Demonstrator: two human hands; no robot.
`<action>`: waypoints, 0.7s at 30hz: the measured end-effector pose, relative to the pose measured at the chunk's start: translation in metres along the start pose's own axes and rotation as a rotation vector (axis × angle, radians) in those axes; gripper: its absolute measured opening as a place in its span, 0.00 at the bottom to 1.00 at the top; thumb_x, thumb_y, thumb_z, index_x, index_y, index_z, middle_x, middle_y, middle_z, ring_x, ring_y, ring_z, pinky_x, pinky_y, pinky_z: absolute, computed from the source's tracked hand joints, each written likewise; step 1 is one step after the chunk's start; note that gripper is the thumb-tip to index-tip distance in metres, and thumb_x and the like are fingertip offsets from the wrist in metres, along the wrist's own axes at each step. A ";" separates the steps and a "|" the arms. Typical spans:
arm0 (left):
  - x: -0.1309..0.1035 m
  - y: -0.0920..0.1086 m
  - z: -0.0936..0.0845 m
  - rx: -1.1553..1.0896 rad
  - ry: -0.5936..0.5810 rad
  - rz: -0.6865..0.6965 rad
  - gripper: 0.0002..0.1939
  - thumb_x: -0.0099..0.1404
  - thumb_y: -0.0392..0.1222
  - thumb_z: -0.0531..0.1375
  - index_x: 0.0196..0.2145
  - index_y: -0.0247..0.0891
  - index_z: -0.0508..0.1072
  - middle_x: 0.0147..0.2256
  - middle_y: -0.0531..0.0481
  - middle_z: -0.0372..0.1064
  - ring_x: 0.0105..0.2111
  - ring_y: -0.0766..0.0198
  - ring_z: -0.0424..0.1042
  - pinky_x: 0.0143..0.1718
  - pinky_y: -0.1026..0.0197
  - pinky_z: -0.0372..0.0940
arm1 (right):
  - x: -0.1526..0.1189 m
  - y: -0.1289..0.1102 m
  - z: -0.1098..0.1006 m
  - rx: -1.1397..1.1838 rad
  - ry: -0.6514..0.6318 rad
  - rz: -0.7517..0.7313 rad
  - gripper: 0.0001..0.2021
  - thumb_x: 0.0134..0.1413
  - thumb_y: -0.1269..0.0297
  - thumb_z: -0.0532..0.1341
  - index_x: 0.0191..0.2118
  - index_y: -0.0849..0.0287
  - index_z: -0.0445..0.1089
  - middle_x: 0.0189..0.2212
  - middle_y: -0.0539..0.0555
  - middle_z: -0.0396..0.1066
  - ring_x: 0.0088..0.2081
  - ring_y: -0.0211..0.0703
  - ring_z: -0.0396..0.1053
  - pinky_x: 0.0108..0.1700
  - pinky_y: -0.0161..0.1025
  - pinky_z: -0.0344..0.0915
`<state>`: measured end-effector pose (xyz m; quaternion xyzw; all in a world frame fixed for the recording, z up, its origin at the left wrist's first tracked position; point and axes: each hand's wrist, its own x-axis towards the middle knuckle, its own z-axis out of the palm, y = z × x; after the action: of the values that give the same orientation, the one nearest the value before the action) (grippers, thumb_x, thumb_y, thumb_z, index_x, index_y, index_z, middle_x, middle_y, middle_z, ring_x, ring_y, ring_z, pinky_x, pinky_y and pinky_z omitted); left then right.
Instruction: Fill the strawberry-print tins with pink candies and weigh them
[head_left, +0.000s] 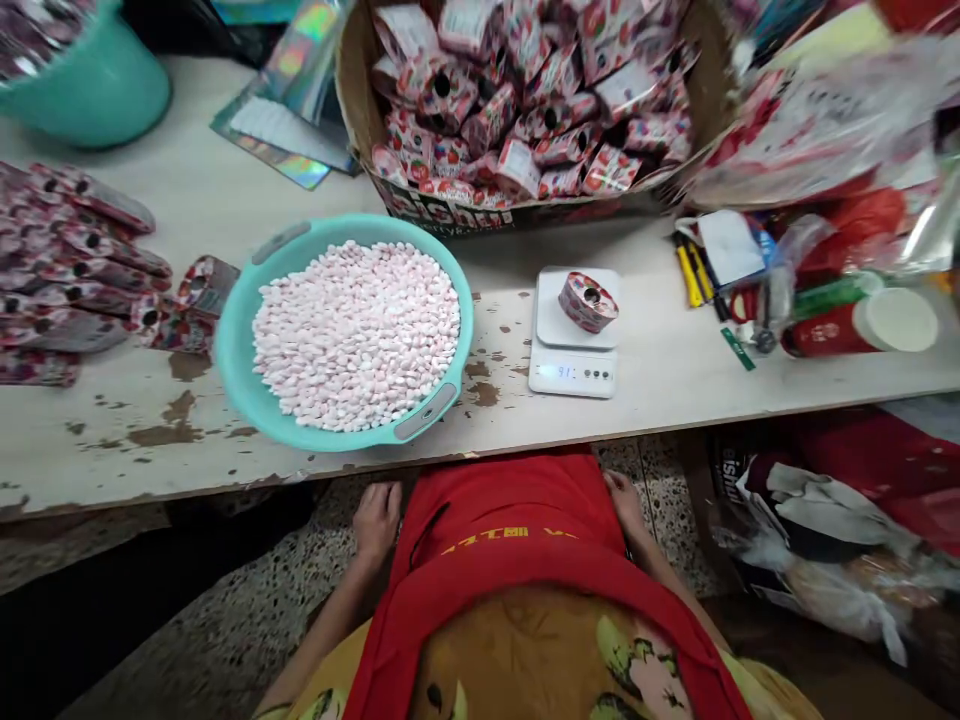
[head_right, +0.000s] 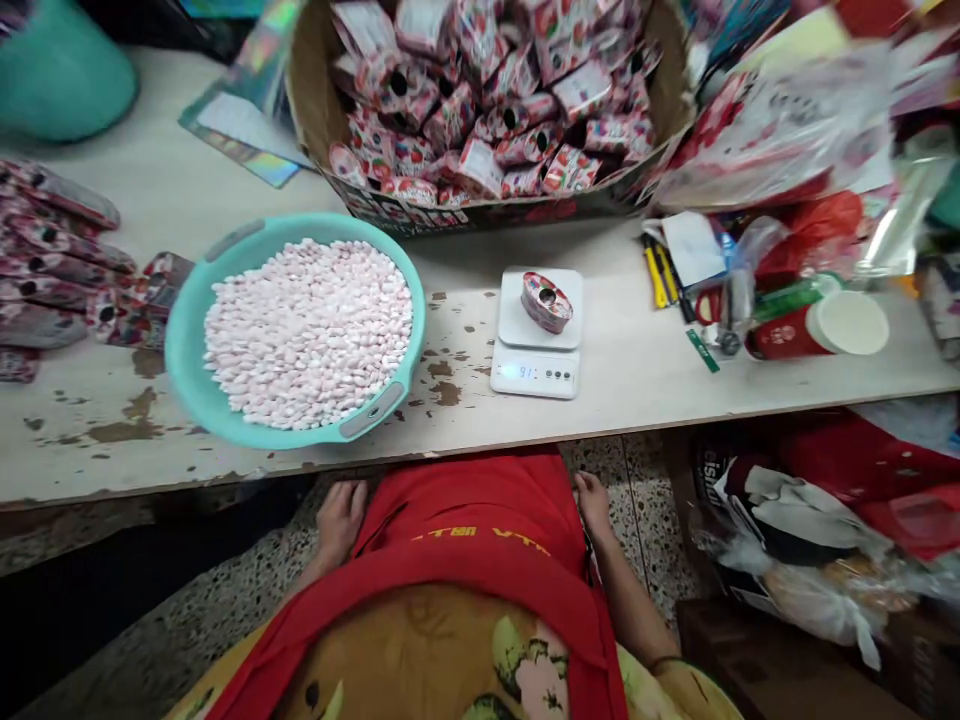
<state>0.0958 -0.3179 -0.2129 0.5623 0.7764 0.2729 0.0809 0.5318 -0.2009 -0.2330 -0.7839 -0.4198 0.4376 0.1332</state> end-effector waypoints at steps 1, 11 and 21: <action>-0.005 0.000 -0.005 0.001 0.049 0.082 0.15 0.76 0.46 0.56 0.34 0.37 0.74 0.30 0.49 0.73 0.30 0.63 0.73 0.34 0.61 0.72 | -0.003 0.003 -0.008 0.022 0.052 -0.009 0.16 0.68 0.54 0.62 0.50 0.61 0.72 0.48 0.57 0.74 0.47 0.45 0.74 0.51 0.47 0.74; 0.095 0.122 -0.031 -0.231 0.493 0.703 0.08 0.69 0.33 0.61 0.46 0.37 0.73 0.34 0.43 0.77 0.35 0.59 0.78 0.37 0.58 0.74 | -0.001 -0.132 -0.045 0.330 0.539 -0.788 0.30 0.51 0.49 0.70 0.55 0.57 0.64 0.51 0.61 0.69 0.50 0.50 0.72 0.51 0.50 0.73; 0.148 0.175 -0.051 -0.446 0.376 0.651 0.06 0.69 0.35 0.63 0.43 0.39 0.78 0.37 0.45 0.80 0.37 0.61 0.79 0.42 0.60 0.73 | 0.099 -0.291 -0.006 0.073 0.362 -0.839 0.26 0.36 0.57 0.75 0.41 0.59 0.67 0.51 0.61 0.71 0.57 0.59 0.65 0.65 0.59 0.59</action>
<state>0.1658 -0.1610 -0.0534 0.6871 0.4818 0.5429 -0.0325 0.4049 0.0543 -0.1188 -0.6046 -0.6554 0.2163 0.3977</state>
